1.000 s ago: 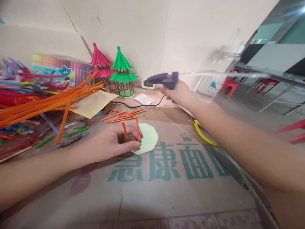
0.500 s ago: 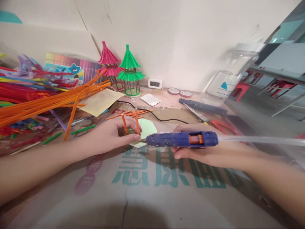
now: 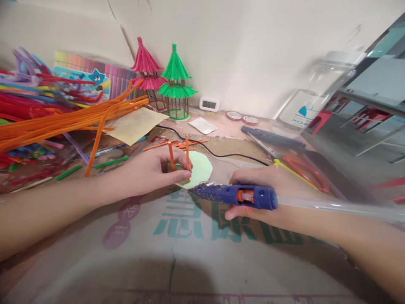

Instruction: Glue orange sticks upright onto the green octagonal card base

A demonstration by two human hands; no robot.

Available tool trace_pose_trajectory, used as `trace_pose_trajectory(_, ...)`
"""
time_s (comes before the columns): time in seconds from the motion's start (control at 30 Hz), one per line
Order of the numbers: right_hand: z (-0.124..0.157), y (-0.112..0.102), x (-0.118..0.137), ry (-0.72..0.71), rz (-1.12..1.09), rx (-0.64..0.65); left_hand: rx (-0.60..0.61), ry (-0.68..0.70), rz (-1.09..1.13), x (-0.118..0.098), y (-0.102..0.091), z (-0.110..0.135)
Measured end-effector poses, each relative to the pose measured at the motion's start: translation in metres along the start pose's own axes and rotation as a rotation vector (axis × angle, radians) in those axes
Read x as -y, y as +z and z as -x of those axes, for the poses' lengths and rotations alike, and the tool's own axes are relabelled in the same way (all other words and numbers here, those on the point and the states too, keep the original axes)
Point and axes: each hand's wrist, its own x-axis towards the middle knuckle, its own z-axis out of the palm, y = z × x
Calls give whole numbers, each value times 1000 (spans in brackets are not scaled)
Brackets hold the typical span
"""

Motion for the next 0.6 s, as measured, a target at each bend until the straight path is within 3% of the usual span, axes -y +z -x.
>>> trace_pose_trajectory(0.6,-1,-6,20,132,56,29,-45,-13,-53,-2,1,0)
